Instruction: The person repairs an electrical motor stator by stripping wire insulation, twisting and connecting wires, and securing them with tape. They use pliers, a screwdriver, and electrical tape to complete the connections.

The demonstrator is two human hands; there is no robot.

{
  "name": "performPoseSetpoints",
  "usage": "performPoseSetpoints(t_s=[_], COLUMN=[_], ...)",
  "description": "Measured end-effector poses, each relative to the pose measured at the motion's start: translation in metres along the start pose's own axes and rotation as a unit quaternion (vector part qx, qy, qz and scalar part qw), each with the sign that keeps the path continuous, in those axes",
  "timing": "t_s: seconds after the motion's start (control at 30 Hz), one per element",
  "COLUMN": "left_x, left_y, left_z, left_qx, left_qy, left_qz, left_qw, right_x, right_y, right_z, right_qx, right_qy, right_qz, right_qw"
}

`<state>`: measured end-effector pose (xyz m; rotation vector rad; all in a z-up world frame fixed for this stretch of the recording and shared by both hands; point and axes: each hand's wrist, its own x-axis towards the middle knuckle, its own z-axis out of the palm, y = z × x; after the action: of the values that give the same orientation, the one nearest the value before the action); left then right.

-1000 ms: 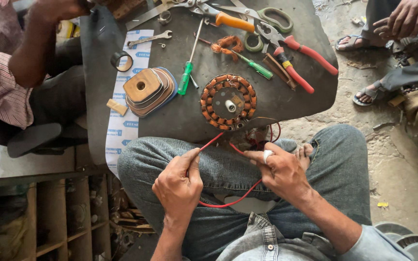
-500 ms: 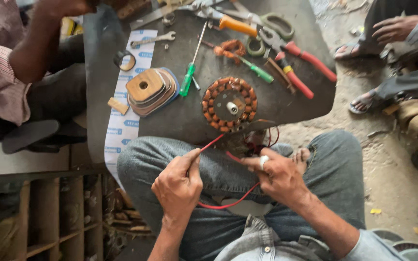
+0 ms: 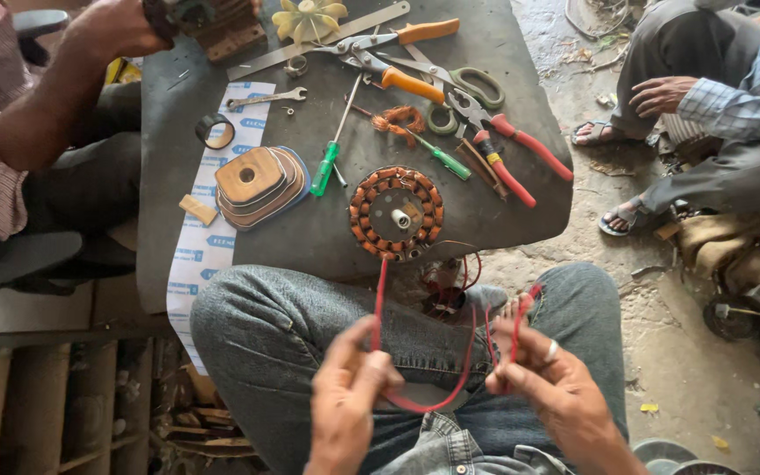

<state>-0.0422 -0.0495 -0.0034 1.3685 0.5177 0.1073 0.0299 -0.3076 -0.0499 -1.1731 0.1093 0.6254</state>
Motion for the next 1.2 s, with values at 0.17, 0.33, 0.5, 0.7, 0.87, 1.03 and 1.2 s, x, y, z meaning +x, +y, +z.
performPoseSetpoints(t_s=[0.17, 0.33, 0.5, 0.7, 0.87, 1.03, 1.2], left_x=[0.003, 0.014, 0.043, 0.142, 0.198, 0.193, 0.155], left_y=[-0.031, -0.039, -0.086, -0.178, -0.223, -0.255, -0.215], left_z=[0.046, 0.076, 0.086, 0.133, 0.156, 0.137, 0.131], left_qx=[-0.030, 0.043, 0.045, 0.149, 0.328, 0.353, 0.632], left_qy=[-0.115, -0.138, -0.177, 0.043, 0.053, 0.006, -0.198], left_qz=[-0.111, 0.029, 0.056, -0.020, 0.047, 0.104, 0.333], left_qw=[0.987, 0.989, 0.982, 0.988, 0.942, 0.930, 0.671], right_x=[-0.003, 0.015, 0.008, 0.004, 0.000, 0.005, 0.052], right_y=[0.044, 0.077, 0.063, 0.027, 0.023, 0.050, 0.093], right_z=[-0.016, -0.019, -0.039, -0.065, -0.075, -0.087, -0.105], right_qx=[-0.017, -0.023, -0.090, 0.149, 0.186, 0.194, 0.187], right_qy=[-0.007, 0.007, 0.081, 0.129, 0.153, 0.161, 0.178], right_qz=[-0.050, -0.151, -0.164, -0.201, -0.206, -0.211, -0.170], right_qw=[0.999, 0.988, 0.979, 0.960, 0.948, 0.944, 0.951])
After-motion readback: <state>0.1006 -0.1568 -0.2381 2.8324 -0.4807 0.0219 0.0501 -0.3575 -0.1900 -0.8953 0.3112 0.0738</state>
